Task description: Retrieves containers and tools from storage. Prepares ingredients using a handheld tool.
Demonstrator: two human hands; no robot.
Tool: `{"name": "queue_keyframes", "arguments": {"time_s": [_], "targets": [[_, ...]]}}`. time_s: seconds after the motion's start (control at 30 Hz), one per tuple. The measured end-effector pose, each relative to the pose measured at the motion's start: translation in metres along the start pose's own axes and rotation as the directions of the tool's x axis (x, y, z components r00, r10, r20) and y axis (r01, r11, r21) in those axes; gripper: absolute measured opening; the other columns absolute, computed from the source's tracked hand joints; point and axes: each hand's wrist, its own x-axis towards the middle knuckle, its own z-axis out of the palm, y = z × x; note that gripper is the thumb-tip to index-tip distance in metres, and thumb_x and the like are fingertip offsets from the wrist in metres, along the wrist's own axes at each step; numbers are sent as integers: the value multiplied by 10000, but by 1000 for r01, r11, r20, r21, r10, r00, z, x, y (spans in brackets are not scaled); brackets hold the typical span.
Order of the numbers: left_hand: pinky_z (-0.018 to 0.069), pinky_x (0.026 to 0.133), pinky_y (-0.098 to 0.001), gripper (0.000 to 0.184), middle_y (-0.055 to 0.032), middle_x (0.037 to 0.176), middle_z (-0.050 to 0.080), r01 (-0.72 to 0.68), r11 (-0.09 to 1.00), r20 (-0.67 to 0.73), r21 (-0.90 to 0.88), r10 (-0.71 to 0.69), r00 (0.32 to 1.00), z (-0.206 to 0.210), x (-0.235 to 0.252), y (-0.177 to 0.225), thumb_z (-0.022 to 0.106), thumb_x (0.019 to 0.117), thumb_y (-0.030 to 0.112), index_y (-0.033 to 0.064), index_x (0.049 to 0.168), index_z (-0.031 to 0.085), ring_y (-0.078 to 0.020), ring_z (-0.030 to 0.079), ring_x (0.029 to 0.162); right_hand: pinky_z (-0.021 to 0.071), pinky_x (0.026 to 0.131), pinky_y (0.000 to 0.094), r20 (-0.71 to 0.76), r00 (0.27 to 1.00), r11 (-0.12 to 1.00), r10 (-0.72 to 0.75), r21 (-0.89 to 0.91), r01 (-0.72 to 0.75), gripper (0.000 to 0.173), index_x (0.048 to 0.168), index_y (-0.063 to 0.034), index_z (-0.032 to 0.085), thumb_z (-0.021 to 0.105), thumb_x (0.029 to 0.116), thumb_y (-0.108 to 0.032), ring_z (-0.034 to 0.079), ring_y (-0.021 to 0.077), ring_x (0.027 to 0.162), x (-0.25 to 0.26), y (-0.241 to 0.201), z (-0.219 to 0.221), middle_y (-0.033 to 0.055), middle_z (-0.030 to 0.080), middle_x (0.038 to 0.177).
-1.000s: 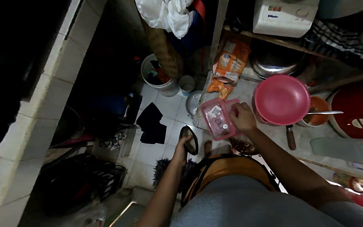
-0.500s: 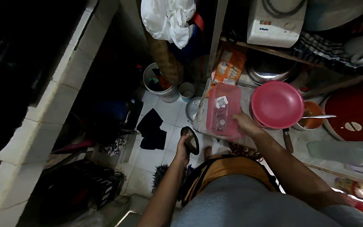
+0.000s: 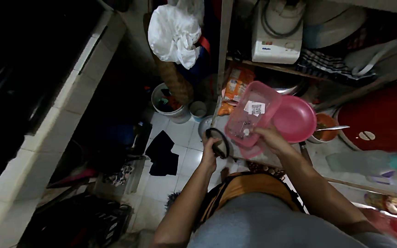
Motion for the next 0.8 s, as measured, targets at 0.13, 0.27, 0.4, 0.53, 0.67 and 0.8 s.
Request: {"name": "queue_keyframes", "arguments": {"time_s": [0.13,0.27,0.4,0.53,0.67,0.8], "targets": [[553,782,-414,375,-124,1104,644,41,997,-58,-66,-44,997,-26,-3,-4,413,1033,305,129,1350,505,-236,647,950,562,825,522,-19,987,972,158,-173,-159,772,1583,-112,247,702,961,-158,653,349,1004,20,35,1,247,594,1295],[553,788,-419,386,-145,1110,653,151,987,38,-60,-148,988,-25,-3,-29,334,1068,305,81,1313,530,-248,654,949,553,883,613,-34,980,931,196,-308,-197,806,1588,-111,265,732,944,-239,662,426,1067,44,91,9,284,601,1306],[544,816,-432,411,-165,1174,625,196,978,55,-70,-193,980,-17,3,-49,364,1068,287,106,1428,447,-264,636,994,478,1013,649,-129,984,845,123,-507,-172,981,1632,-85,175,782,914,-361,588,461,1236,42,88,8,288,542,1424],[549,789,-394,438,-143,1154,636,171,981,44,-86,-168,985,-19,6,-46,389,1054,257,148,1478,405,-238,646,968,484,1013,617,124,908,450,-400,-837,312,438,1355,22,603,680,947,-119,584,478,1212,37,70,13,297,622,1264],[551,777,-397,479,-142,1155,641,158,984,31,-83,-156,987,-23,11,-46,416,1045,279,187,1513,377,-241,652,957,525,945,589,626,751,145,-210,-740,657,187,1043,-85,764,679,908,13,637,407,1115,65,76,36,174,698,1104],[560,801,-427,490,-163,1179,630,134,988,21,-75,-132,991,-26,9,-42,392,1039,263,122,1508,362,-255,652,983,433,1084,592,629,772,90,96,-778,622,264,1205,-45,724,561,998,-22,553,412,1292,87,89,52,188,636,1345]]}}
